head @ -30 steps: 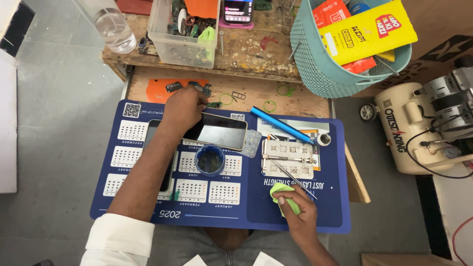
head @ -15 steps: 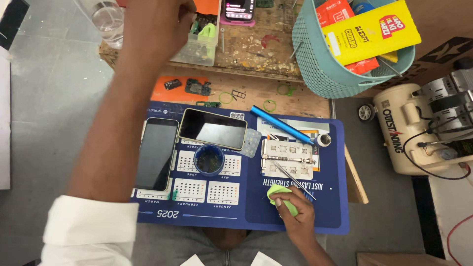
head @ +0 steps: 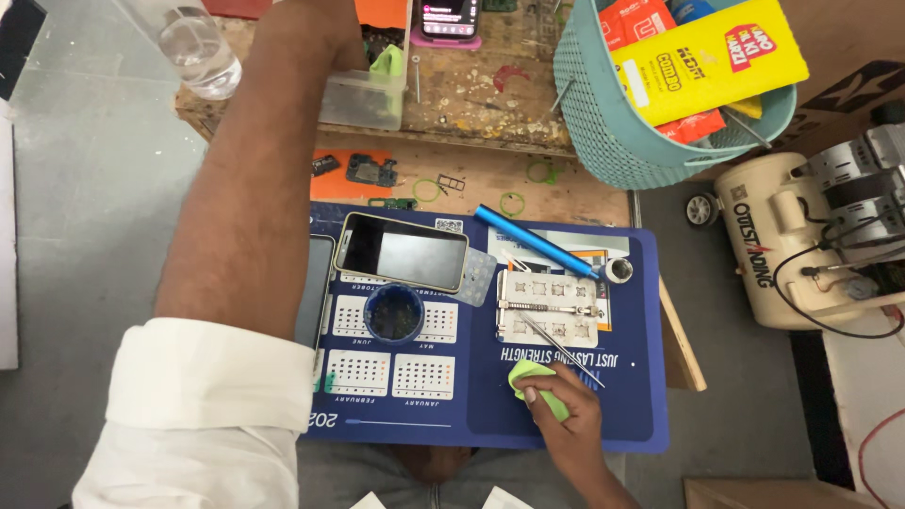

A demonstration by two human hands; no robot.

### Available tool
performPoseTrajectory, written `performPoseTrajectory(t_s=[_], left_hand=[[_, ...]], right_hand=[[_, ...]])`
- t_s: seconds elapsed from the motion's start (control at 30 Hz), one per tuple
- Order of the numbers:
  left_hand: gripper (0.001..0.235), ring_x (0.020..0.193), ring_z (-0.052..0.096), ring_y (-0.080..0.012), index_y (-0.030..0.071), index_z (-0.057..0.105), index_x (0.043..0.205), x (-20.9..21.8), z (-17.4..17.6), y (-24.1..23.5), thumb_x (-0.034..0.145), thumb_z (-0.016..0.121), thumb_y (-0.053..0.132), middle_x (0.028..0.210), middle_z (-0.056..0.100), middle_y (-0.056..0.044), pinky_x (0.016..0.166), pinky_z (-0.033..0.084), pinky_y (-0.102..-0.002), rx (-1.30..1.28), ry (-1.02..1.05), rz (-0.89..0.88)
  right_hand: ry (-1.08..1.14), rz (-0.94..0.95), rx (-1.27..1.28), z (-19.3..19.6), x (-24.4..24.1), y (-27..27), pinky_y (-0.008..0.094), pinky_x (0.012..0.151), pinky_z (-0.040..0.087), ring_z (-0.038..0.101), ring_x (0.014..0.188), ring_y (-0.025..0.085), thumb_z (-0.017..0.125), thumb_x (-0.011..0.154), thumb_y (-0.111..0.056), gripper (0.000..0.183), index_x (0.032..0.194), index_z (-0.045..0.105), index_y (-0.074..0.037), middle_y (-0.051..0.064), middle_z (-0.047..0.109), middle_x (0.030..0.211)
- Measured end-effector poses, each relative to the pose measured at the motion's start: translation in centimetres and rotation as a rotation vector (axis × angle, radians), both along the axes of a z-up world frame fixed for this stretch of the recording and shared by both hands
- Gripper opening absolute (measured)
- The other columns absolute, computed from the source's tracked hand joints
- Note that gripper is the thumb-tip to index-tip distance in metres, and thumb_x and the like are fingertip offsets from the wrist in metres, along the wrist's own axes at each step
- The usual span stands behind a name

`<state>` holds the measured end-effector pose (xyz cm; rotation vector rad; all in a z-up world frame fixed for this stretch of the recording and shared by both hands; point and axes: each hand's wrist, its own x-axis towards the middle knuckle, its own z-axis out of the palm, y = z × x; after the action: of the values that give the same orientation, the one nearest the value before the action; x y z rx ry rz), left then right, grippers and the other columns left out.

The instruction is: The person cleans a small green circuit board with a green cloth and a blue pen-like tool. They then place the board in a metal jig and use a brush to apply a substance from a blue container to the board.

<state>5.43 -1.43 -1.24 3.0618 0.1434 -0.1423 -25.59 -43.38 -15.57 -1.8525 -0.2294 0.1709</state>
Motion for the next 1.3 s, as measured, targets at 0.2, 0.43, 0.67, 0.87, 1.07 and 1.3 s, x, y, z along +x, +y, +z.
performPoseTrajectory(t_s=[0.2, 0.43, 0.67, 0.87, 1.07, 1.3], left_hand=[[0.017, 0.08, 0.073, -0.0287, 0.013, 0.081, 0.098, 0.2, 0.1, -0.1, 0.082, 0.078, 0.017, 0.09, 0.076, -0.011, 0.071, 0.057, -0.045, 0.04, 0.005, 0.01], [0.019, 0.081, 0.074, -0.0287, 0.013, 0.081, 0.1, -0.4, -0.7, 0.3, 0.082, 0.077, 0.019, 0.09, 0.077, -0.011, 0.072, 0.057, -0.046, 0.037, -0.008, 0.013], [0.022, 0.082, 0.074, -0.0286, 0.013, 0.081, 0.101, -0.2, -0.8, 0.6, 0.081, 0.076, 0.02, 0.091, 0.077, -0.011, 0.073, 0.058, -0.046, 0.037, -0.015, 0.007], [0.024, 0.083, 0.074, -0.0286, 0.013, 0.082, 0.103, 0.0, -1.2, 0.7, 0.081, 0.076, 0.022, 0.092, 0.078, -0.011, 0.074, 0.058, -0.047, 0.027, -0.014, -0.003], [0.026, 0.084, 0.075, -0.0285, 0.013, 0.082, 0.104, 0.8, -1.6, 2.3, 0.081, 0.075, 0.023, 0.093, 0.078, -0.012, 0.075, 0.058, -0.047, -0.127, 0.054, -0.049], [0.024, 0.073, 0.07, -0.0227, 0.016, 0.08, 0.104, 0.4, -0.9, 3.7, 0.091, 0.075, 0.035, 0.084, 0.075, -0.008, 0.069, 0.057, -0.045, -0.263, -0.119, -0.116]], right_hand=[[-0.097, 0.023, -0.012, 0.2, 0.2, 0.2, 0.025, 0.072, 0.053, 0.07, 0.08, 0.014, 0.068, 0.088, -0.001, 0.012, 0.095, 0.079, -0.002, 0.007, 0.073, 0.089], [-0.081, 0.021, -0.017, 0.4, 0.1, 0.2, 0.026, 0.072, 0.052, 0.071, 0.079, 0.015, 0.068, 0.089, -0.002, 0.012, 0.094, 0.079, -0.002, 0.008, 0.072, 0.087], [-0.07, 0.028, -0.027, 0.5, 0.2, 0.2, 0.026, 0.07, 0.052, 0.07, 0.077, 0.015, 0.068, 0.089, -0.002, 0.012, 0.095, 0.079, -0.002, 0.008, 0.072, 0.086], [-0.082, 0.029, -0.043, 0.6, 0.2, 0.2, 0.026, 0.07, 0.052, 0.07, 0.077, 0.015, 0.068, 0.089, -0.002, 0.012, 0.095, 0.079, -0.002, 0.007, 0.072, 0.086], [-0.086, 0.032, -0.034, 0.5, 0.2, 0.2, 0.026, 0.071, 0.053, 0.071, 0.078, 0.016, 0.068, 0.089, -0.002, 0.013, 0.095, 0.079, -0.002, 0.008, 0.073, 0.087], [-0.088, 0.024, -0.036, 0.4, 0.2, 0.1, 0.026, 0.071, 0.053, 0.071, 0.078, 0.016, 0.068, 0.089, -0.002, 0.013, 0.095, 0.079, -0.002, 0.008, 0.072, 0.086]])
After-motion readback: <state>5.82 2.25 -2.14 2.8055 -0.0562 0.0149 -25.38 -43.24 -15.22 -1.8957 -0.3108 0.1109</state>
